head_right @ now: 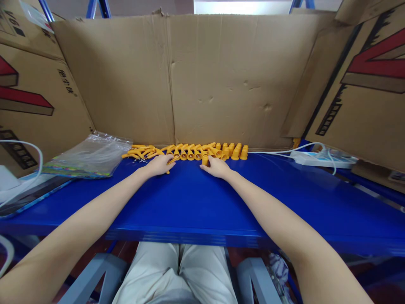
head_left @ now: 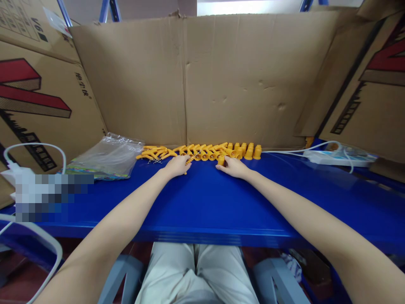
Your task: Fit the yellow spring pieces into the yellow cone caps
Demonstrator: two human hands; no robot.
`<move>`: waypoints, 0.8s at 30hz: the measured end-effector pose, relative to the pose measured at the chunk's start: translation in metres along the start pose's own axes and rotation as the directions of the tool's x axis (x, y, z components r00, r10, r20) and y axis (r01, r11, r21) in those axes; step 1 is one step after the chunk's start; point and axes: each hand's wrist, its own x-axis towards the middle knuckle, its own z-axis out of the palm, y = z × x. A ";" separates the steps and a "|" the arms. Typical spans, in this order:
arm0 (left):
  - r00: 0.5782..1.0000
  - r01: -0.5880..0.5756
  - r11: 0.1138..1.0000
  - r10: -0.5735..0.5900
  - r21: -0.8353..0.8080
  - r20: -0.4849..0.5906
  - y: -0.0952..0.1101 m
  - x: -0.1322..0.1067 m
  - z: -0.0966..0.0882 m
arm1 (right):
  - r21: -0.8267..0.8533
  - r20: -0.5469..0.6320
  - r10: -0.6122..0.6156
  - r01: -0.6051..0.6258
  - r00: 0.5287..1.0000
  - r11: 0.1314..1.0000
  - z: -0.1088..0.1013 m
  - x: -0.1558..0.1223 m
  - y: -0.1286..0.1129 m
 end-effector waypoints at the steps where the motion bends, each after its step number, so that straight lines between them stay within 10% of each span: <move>1: 1.000 -0.007 1.000 0.007 -0.009 0.018 -0.002 0.001 0.002 | -0.004 0.003 0.005 -0.005 1.000 1.000 -0.001 -0.001 -0.001; 24: 0.992 -0.127 0.991 0.127 0.032 -0.004 -0.007 0.001 0.002 | -0.049 -0.142 -0.196 0.191 0.970 0.980 -0.006 -0.005 -0.013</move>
